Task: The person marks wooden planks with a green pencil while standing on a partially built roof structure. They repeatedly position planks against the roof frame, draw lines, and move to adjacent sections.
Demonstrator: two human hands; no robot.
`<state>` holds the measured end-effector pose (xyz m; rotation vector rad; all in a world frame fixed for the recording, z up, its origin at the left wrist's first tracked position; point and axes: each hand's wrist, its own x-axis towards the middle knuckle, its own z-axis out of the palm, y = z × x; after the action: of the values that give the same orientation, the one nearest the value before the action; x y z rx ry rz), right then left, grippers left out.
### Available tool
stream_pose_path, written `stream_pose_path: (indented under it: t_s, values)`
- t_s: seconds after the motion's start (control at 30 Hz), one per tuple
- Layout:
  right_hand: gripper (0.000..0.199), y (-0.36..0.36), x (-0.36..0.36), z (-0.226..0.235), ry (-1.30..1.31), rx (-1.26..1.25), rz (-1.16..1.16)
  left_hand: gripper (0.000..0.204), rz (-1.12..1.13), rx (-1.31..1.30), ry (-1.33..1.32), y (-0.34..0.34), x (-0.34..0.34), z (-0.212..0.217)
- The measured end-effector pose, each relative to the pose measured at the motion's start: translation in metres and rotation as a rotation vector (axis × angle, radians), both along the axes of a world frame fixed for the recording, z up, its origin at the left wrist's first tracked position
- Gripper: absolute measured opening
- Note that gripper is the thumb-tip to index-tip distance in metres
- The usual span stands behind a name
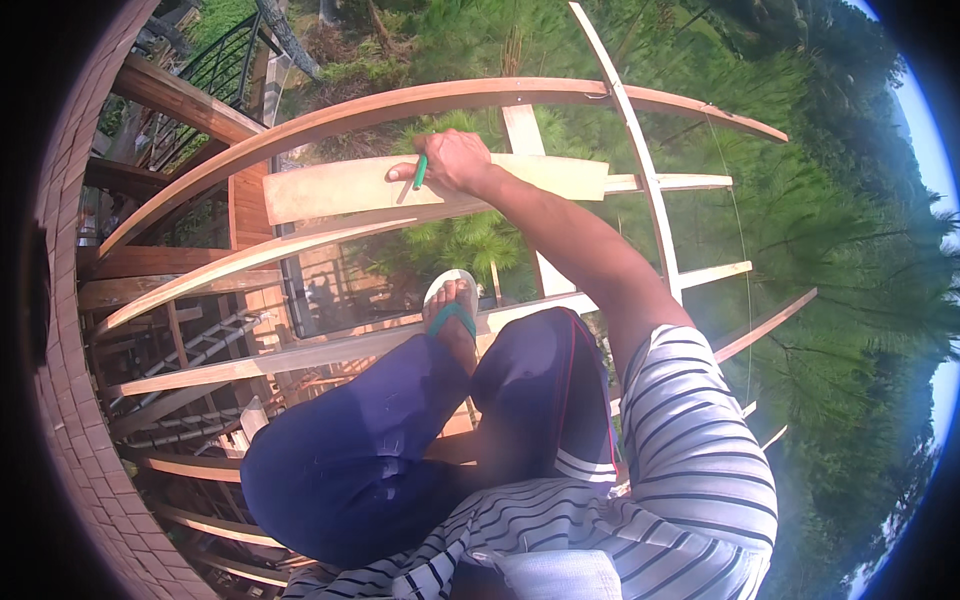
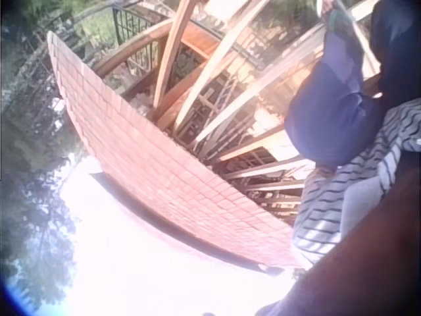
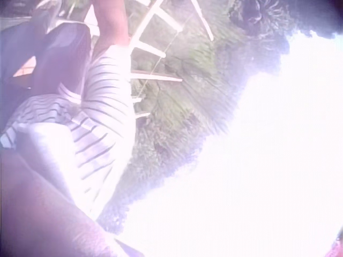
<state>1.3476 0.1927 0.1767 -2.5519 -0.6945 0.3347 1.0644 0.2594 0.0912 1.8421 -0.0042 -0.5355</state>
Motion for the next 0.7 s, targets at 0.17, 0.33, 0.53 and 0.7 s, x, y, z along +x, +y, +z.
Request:
stream_pose_path:
  t_s: [0.17, 0.33, 0.53, 0.7]
  values:
    - [0.085, -0.077, 0.018, 0.087, -0.146, -0.108, -0.141, 0.05, 0.111, -0.167, 0.232, 0.031, -0.006, -0.015]
    - [0.078, -0.146, 0.023, 0.143, -0.385, -0.254, -0.31, 0.049, 0.149, -0.361, 0.432, 0.043, -0.003, -0.024]
    - [0.082, -0.159, 0.05, 0.193, -0.351, -0.36, -0.273, 0.048, 0.091, -0.575, 0.586, 0.032, 0.035, -0.023]
    - [0.063, -0.095, 0.143, 0.285, -0.472, -0.547, -0.044, 0.048, -0.001, -0.677, 0.603, 0.025, 0.075, -0.006]
